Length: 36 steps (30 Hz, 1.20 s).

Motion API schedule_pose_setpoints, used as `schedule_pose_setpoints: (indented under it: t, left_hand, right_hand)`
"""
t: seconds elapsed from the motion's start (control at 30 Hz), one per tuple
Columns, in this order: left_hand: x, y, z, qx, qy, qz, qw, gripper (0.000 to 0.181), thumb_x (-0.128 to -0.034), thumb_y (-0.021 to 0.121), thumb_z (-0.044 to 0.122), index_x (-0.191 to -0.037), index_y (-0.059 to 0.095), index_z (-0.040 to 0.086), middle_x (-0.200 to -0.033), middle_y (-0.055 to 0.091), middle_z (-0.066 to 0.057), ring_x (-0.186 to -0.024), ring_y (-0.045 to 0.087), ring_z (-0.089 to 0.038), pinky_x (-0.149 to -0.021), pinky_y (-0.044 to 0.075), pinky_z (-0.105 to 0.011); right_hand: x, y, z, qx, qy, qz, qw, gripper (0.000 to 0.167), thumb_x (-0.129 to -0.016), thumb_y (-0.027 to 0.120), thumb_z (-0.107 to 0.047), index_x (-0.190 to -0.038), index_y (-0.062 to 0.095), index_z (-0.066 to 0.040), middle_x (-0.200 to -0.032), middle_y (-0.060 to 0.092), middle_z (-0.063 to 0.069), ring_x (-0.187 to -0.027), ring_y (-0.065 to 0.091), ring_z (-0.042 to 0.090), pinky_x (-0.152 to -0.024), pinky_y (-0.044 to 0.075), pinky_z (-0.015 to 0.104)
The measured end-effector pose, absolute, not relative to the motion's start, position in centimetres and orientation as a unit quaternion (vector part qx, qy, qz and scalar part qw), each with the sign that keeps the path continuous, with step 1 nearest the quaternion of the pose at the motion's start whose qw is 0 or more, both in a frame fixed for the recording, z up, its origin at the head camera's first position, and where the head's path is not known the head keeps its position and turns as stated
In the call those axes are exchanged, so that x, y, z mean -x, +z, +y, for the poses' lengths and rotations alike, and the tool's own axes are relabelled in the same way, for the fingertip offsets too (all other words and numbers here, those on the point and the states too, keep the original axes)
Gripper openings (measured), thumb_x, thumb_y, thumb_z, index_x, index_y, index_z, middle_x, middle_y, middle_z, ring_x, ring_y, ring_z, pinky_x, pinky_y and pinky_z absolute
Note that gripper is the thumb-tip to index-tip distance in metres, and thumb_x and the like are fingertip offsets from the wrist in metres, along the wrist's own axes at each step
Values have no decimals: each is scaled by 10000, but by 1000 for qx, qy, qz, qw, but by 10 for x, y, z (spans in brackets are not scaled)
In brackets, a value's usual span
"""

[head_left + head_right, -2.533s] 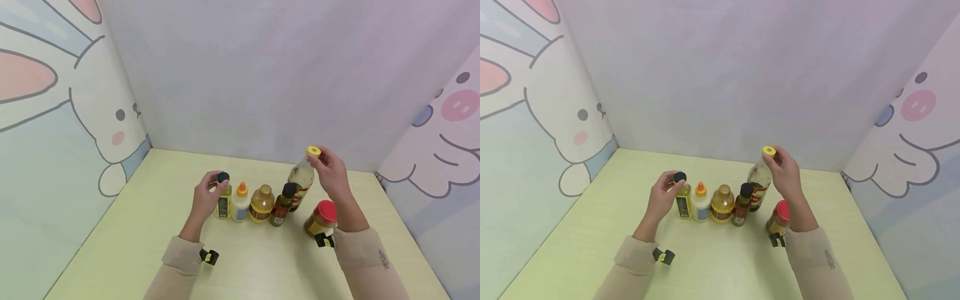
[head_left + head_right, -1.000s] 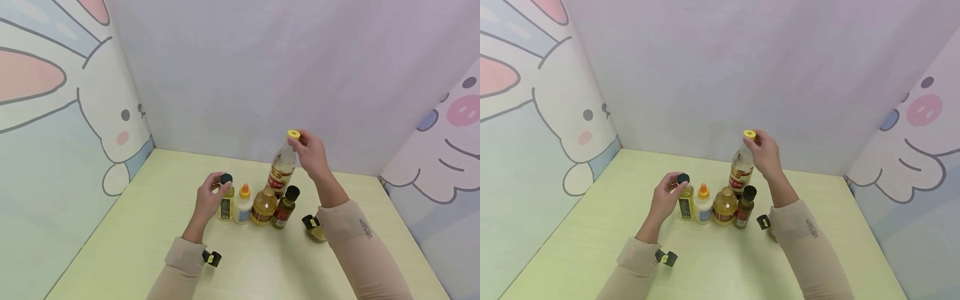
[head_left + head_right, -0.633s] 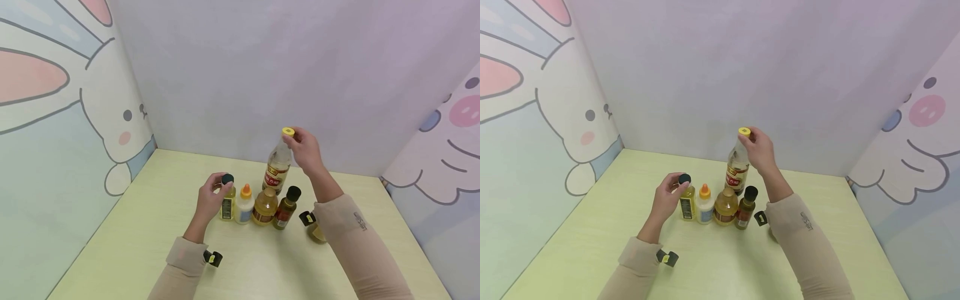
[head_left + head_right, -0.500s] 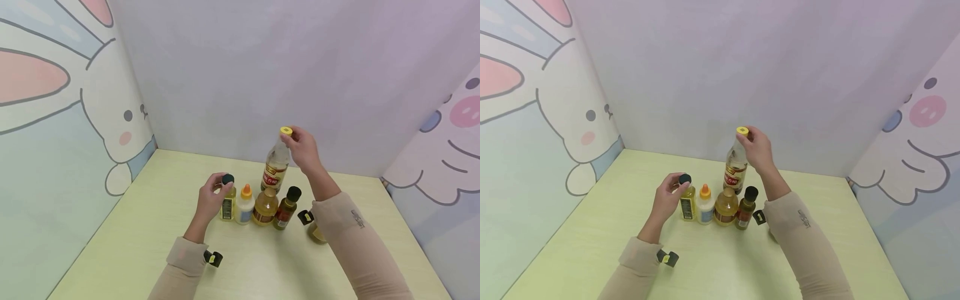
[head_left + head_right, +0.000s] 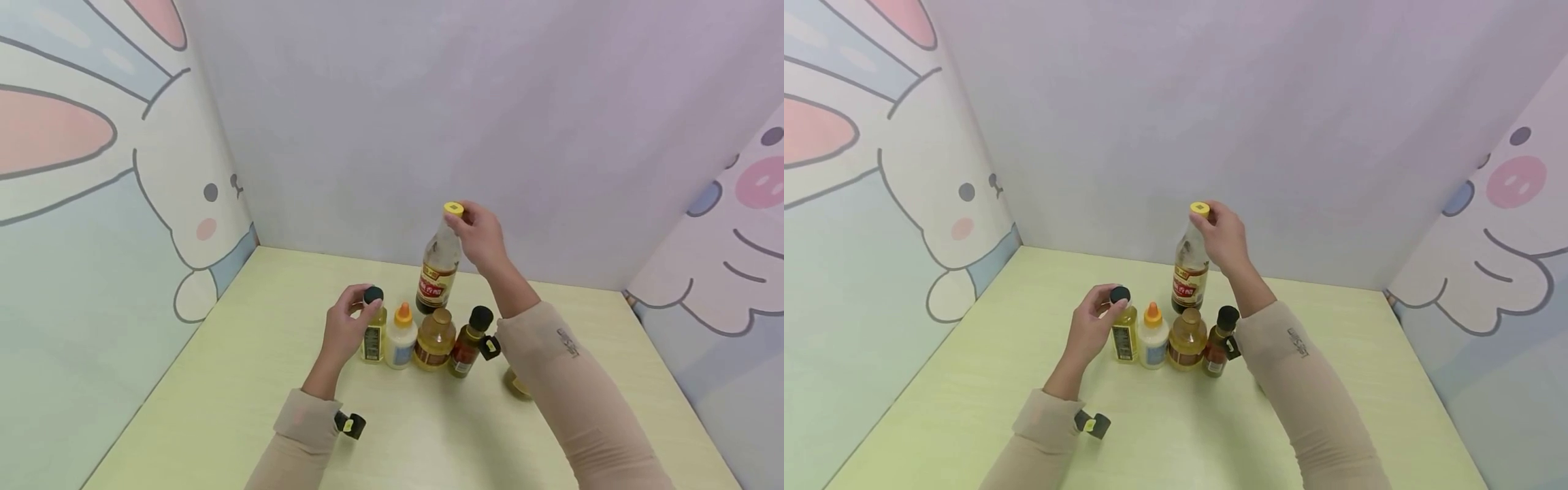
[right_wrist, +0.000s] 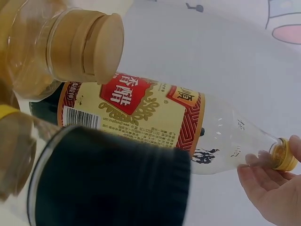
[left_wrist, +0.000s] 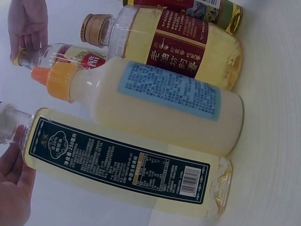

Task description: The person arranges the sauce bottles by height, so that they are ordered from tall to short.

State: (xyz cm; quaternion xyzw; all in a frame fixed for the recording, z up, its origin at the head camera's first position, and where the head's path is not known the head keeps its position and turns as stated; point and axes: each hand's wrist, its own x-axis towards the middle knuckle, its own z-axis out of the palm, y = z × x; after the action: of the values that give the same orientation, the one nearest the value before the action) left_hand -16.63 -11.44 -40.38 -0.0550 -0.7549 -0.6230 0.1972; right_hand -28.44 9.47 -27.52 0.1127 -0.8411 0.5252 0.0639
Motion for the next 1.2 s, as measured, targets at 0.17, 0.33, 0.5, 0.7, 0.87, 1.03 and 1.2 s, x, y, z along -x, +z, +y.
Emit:
schedule_pose_setpoints:
  t: [0.17, 0.33, 0.5, 0.7, 0.87, 1.03, 1.2]
  left_hand:
    - [177, -422, -118, 56, -631, -746, 202, 302, -930, 684, 123, -1197, 601, 11, -1125, 643, -164, -1041, 588, -294, -941, 471, -443]
    - [177, -425, -118, 62, -629, -745, 213, 299, -924, 699, 170, -1179, 616, 41, -1103, 655, -125, -1009, 600, -253, -917, 489, -416]
    - [176, -424, -116, 62, -622, -749, 219, 298, -923, 696, 174, -1176, 616, 38, -1092, 660, -118, -994, 603, -252, -904, 496, -424]
    - [176, -423, -113, 63, -620, -751, 219, 305, -925, 690, 176, -1179, 609, 26, -1094, 659, -124, -999, 601, -261, -904, 496, -422]
    - [177, -424, -112, 64, -622, -750, 218, 301, -925, 690, 170, -1177, 611, 25, -1094, 660, -120, -996, 602, -253, -899, 498, -411]
    - [177, -424, -111, 65, -622, -749, 219, 302, -927, 688, 181, -1177, 614, 28, -1099, 661, -117, -1004, 604, -252, -904, 497, -421]
    - [177, -425, -111, 64, -621, -750, 219, 305, -930, 683, 190, -1182, 612, 34, -1088, 659, -115, -998, 606, -258, -910, 494, -431]
  right_hand:
    - [290, -278, 88, -113, 524, -842, 61, 354, -993, 597, -199, -1299, 580, -22, -1189, 624, 136, -1023, 572, 261, -878, 478, 389]
    - [295, -279, 82, -113, 523, -843, 55, 360, -991, 601, -196, -1305, 578, -23, -1195, 619, 129, -1019, 566, 257, -876, 478, 383]
    - [300, -281, 76, -113, 522, -844, 52, 368, -992, 599, -198, -1315, 571, -22, -1218, 609, 130, -1057, 559, 253, -894, 481, 380]
    - [307, -285, 71, -105, 522, -845, 44, 365, -990, 604, -202, -1310, 575, -28, -1235, 602, 121, -1081, 550, 245, -911, 480, 381]
    - [313, -289, 64, -105, 519, -847, 42, 358, -987, 608, -193, -1300, 580, -20, -1227, 607, 132, -1075, 554, 254, -919, 477, 386]
    - [319, -293, 57, -109, 514, -850, 43, 351, -983, 614, -183, -1286, 589, -8, -1220, 614, 139, -1091, 552, 256, -938, 465, 386]
    - [323, -295, 50, -108, 511, -852, 37, 360, -984, 614, -188, -1300, 585, -18, -1230, 614, 134, -1102, 554, 253, -939, 465, 378]
